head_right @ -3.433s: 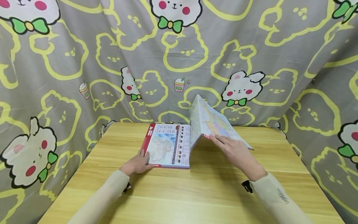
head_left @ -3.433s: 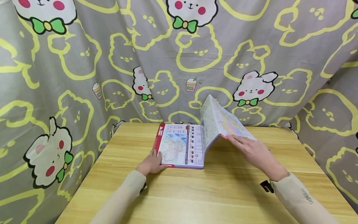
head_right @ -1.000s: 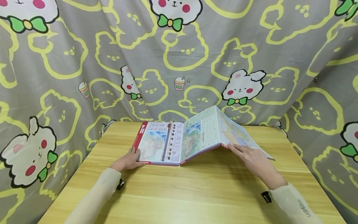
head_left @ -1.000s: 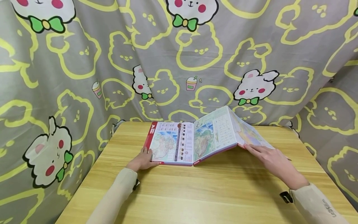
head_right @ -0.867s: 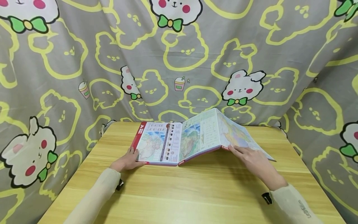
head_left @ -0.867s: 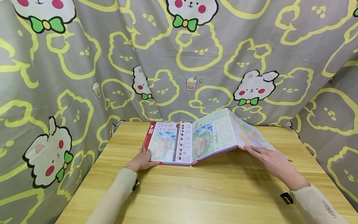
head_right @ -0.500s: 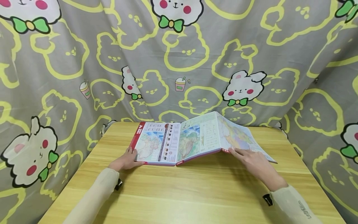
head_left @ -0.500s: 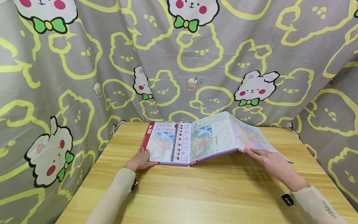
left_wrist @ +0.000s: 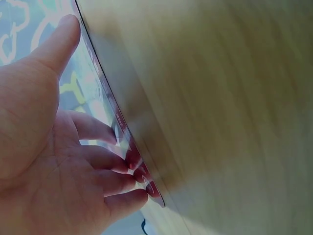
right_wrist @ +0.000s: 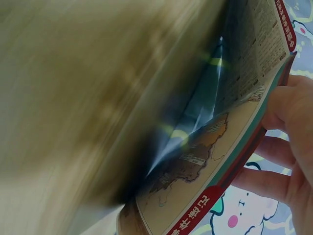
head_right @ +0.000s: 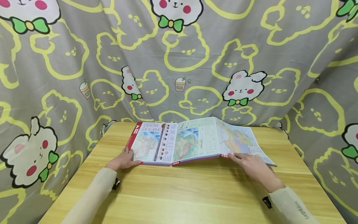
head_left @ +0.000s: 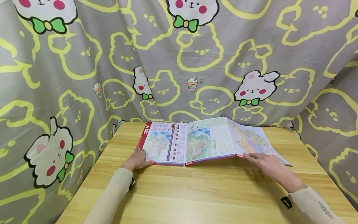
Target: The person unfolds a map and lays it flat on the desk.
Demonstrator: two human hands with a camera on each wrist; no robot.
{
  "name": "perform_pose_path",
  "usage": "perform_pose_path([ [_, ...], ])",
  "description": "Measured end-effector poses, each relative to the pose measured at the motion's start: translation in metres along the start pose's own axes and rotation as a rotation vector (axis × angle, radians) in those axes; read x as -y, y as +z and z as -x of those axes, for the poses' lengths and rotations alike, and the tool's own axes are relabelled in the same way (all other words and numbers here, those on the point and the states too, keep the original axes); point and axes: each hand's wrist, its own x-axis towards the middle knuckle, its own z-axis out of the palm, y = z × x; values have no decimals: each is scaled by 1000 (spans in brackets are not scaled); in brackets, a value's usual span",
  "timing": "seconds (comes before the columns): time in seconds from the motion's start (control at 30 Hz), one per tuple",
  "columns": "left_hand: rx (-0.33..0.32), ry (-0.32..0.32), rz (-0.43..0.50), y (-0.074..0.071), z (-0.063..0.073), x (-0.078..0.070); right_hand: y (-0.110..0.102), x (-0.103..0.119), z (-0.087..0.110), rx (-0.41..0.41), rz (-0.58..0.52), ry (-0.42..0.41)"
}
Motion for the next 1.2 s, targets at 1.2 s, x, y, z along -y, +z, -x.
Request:
perform_pose_path([
  [1.2,7,-49,53,0,-3,18,26,6,1,258,-63,-36],
])
